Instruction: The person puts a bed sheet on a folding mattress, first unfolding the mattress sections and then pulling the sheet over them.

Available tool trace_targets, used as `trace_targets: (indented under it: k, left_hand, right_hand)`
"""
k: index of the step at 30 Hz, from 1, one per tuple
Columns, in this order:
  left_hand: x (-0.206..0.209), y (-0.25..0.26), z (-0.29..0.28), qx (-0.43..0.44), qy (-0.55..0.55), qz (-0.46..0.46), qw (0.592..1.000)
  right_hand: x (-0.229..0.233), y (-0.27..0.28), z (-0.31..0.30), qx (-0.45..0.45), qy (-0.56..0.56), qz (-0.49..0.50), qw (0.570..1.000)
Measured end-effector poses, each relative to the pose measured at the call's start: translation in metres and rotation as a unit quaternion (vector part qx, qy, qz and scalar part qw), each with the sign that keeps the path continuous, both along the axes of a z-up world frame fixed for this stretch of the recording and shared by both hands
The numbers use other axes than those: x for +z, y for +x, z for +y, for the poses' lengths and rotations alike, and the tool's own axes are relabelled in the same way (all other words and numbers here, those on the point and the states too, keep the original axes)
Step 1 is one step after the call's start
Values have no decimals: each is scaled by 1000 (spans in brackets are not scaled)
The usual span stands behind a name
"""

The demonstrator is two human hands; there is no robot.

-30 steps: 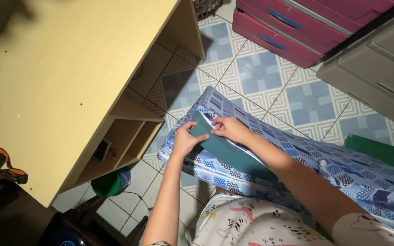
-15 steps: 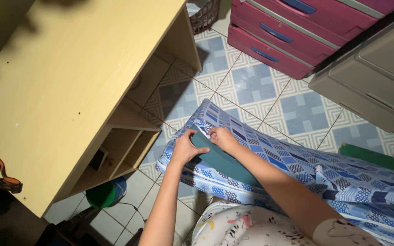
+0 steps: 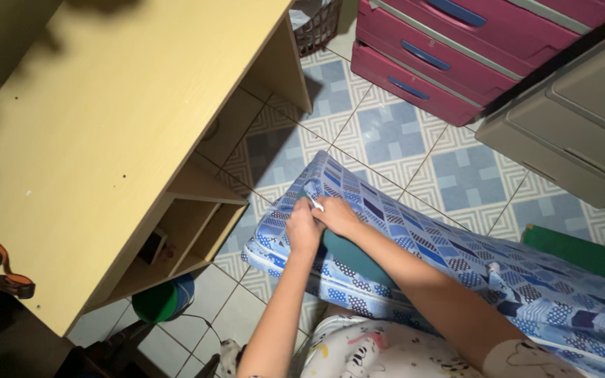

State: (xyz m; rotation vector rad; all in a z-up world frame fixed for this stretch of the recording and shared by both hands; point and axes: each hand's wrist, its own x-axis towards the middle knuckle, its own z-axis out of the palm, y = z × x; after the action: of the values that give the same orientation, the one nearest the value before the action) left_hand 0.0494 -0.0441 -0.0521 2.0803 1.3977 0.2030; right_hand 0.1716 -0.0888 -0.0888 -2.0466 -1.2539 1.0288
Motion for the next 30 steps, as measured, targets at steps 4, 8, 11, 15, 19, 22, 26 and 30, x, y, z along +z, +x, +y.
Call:
trace_targets:
  k: [4,8,11,15,19,22,26,30]
  left_hand:
    - [-44,13,-22,131,25,-140,981]
    - [-36,23,-25,197,-61,-267,941]
    - [-9,29,-13,258,-264,-424,827]
    - [-13,36,-4,292,-418,-527,680]
    - [-59,35,-2,310,-399,-492,709]
    - [-95,33,-11,356,-413,-371,752]
    - [-121,46,-34,364,-563,-289,683]
    - [-144,71,-42,346,-646,-411,542]
  right_hand:
    - [21,11,-6,66,35,-37,997]
    - [58,34,-21,51,76,-55,994]
    - [83,55,-30,-16,-128,56,990]
    - [71,60,-47,45,-39,-117,991]
    - [54,85,-58,31,37,-133,990]
    - [73,112,-58,21,19,-53,998]
    - [107,129,-74,30,43,-7,999]
    - [115,132,-93,23,26,-6,999]
